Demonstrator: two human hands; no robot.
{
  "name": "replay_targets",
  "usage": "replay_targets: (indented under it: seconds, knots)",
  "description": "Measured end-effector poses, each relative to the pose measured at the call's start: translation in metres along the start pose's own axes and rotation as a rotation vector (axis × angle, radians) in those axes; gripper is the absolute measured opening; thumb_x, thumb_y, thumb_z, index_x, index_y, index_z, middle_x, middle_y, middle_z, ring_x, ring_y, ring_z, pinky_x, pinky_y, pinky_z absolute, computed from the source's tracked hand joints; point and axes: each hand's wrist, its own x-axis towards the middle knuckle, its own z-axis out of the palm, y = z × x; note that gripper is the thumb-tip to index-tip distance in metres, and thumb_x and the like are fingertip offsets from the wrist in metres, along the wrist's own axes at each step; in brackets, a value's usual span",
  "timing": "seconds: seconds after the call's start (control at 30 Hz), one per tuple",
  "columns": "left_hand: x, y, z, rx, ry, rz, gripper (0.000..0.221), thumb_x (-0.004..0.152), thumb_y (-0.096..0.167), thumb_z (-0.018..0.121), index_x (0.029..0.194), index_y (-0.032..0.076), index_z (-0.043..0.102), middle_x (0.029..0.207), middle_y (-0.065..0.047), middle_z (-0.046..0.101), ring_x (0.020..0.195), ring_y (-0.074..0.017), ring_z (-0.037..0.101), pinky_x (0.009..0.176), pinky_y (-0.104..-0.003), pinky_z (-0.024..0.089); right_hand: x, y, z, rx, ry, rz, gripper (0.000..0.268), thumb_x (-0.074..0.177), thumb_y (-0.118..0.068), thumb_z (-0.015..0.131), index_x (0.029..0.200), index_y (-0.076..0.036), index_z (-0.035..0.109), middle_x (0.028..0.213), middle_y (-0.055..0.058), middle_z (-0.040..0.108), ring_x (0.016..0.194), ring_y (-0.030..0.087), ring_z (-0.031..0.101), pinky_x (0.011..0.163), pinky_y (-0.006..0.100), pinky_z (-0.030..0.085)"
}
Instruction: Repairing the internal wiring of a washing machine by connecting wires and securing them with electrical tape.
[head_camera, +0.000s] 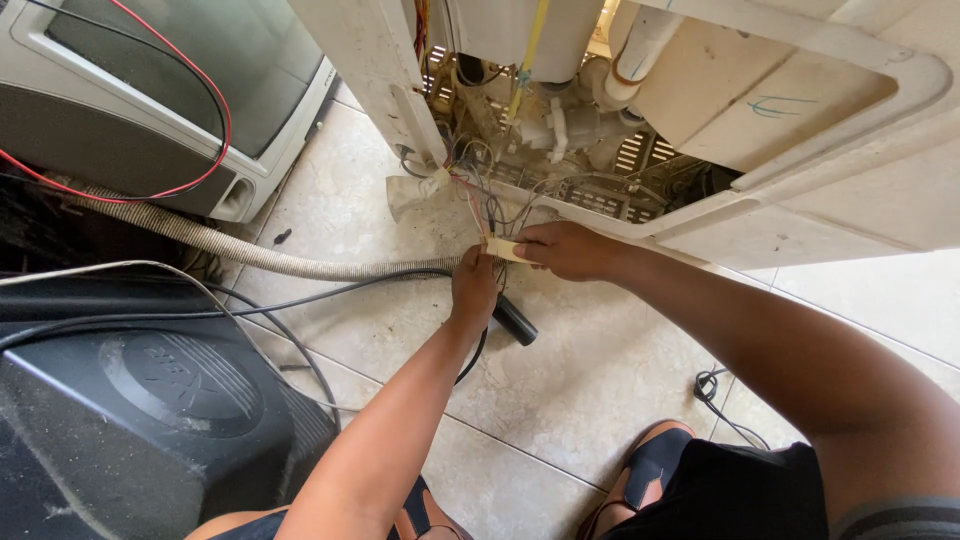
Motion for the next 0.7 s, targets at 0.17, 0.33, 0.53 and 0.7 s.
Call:
replay_targets:
  seconds: [0.17, 0.33, 0.53, 0.7]
  knots:
    - [-0.01, 0.007, 0.011, 0.556, 0.238, 0.271, 0.032, 0.109, 0.026, 0.036, 0.097, 0.009, 0.061, 0.076, -0.018, 0.055, 0.07, -0.0379, 0.063, 0.061, -0.045, 0.051, 0.009, -0.009, 0.009, -0.21, 0.021, 0.099, 0.039, 0.102, -0.041, 0.052, 0.119, -0.014, 0.075, 0.083, 0.008, 0.076, 0.088, 0.024, 0.074, 0.084, 0.04, 0.055]
    - [-0.031, 0.026, 0.019, 0.544, 0.227, 0.362, 0.038, 0.109, 0.03, 0.032, 0.091, 0.008, 0.057, 0.077, -0.025, 0.05, 0.077, -0.0489, 0.059, 0.069, -0.052, 0.05, 0.017, -0.001, 0.012, -0.271, 0.046, 0.132, 0.04, 0.101, -0.045, 0.052, 0.117, -0.016, 0.074, 0.081, 0.004, 0.075, 0.087, 0.021, 0.074, 0.083, 0.038, 0.055]
    - [-0.046, 0.053, 0.02, 0.576, 0.211, 0.389, 0.04, 0.112, 0.029, 0.036, 0.089, 0.001, 0.055, 0.075, -0.028, 0.053, 0.078, -0.0539, 0.059, 0.064, -0.055, 0.05, 0.011, -0.007, 0.013, -0.253, 0.048, 0.153, 0.04, 0.099, -0.043, 0.052, 0.108, -0.012, 0.075, 0.084, 0.008, 0.077, 0.088, 0.026, 0.073, 0.083, 0.042, 0.054]
    - [-0.029, 0.043, 0.015, 0.612, 0.215, 0.361, 0.04, 0.113, 0.03, 0.038, 0.088, 0.004, 0.055, 0.072, -0.025, 0.054, 0.073, -0.0513, 0.06, 0.059, -0.053, 0.05, 0.014, 0.009, 0.014, -0.262, 0.041, 0.149, 0.041, 0.1, -0.046, 0.051, 0.11, -0.012, 0.073, 0.086, 0.008, 0.077, 0.088, 0.026, 0.073, 0.082, 0.042, 0.055]
